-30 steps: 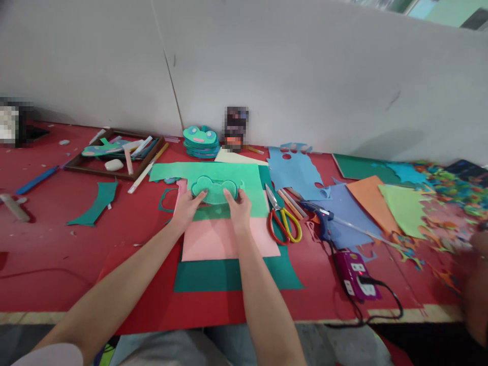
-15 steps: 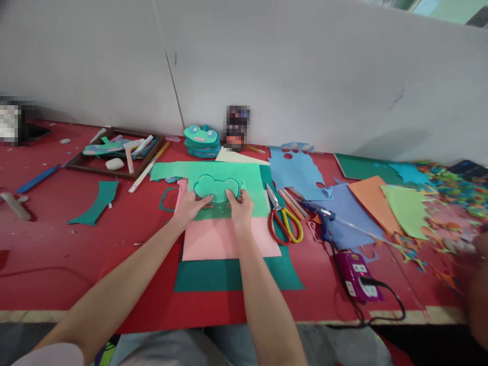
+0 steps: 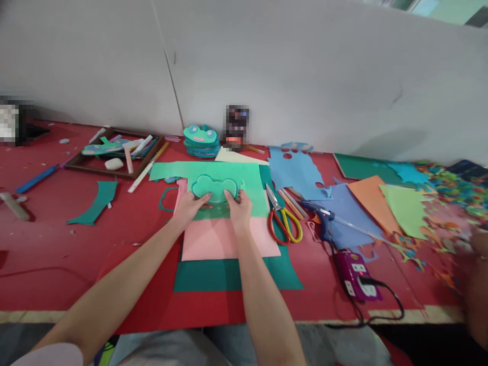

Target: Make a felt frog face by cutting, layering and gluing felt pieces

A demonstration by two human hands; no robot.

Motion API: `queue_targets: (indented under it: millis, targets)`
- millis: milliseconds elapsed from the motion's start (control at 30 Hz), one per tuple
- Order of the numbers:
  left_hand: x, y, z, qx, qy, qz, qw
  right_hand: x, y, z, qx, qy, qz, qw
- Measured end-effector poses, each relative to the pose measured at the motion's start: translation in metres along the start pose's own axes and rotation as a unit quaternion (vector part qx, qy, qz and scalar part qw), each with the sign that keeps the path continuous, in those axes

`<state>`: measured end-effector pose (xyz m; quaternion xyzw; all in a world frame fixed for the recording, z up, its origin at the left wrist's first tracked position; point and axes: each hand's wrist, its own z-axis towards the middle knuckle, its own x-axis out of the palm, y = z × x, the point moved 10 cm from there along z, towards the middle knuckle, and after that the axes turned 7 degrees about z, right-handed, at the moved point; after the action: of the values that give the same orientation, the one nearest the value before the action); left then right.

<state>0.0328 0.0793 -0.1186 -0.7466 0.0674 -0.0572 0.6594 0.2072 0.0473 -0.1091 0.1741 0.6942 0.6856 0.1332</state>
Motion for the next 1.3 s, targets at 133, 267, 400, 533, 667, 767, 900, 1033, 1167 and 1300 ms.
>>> queue_targets:
  millis: [133,267,400,533,667,767,900,1033,1167,1300]
  targets:
    - [-0.001,0.000,-0.002,-0.005,-0.010,0.019,1.000,-0.003,0.000,0.001,-0.020,-0.013,-0.001,1.000]
    - [0.000,0.002,0.000,0.003,-0.011,0.014,1.000,-0.004,-0.001,0.002,-0.032,-0.017,0.010,0.999]
    - [-0.007,0.011,0.003,0.003,-0.042,-0.019,0.999,-0.006,-0.002,0.002,-0.031,-0.026,0.023,0.999]
    - [-0.009,0.013,0.005,0.007,-0.048,-0.032,0.998,-0.009,-0.002,0.002,-0.030,-0.034,0.018,0.999]
    - [-0.009,0.003,0.002,0.033,-0.053,-0.021,0.998,-0.013,-0.005,0.004,-0.018,-0.044,0.025,0.999]
    - [-0.013,-0.009,-0.002,0.075,-0.087,0.024,0.993,-0.015,-0.006,0.006,-0.012,-0.048,0.026,0.998]
    - [-0.017,-0.017,-0.007,0.118,-0.120,0.083,0.982,-0.017,-0.006,0.006,-0.008,-0.049,0.009,0.999]
    - [-0.018,-0.024,-0.012,0.151,-0.143,0.164,0.964,-0.022,0.001,0.002,-0.021,-0.059,-0.028,0.998]
    - [-0.015,-0.027,-0.015,0.157,-0.139,0.212,0.955,-0.029,0.006,-0.001,-0.043,-0.074,-0.084,0.993]
    - [-0.012,-0.027,-0.015,0.153,-0.128,0.264,0.944,-0.032,0.005,0.000,-0.056,-0.082,-0.133,0.986]
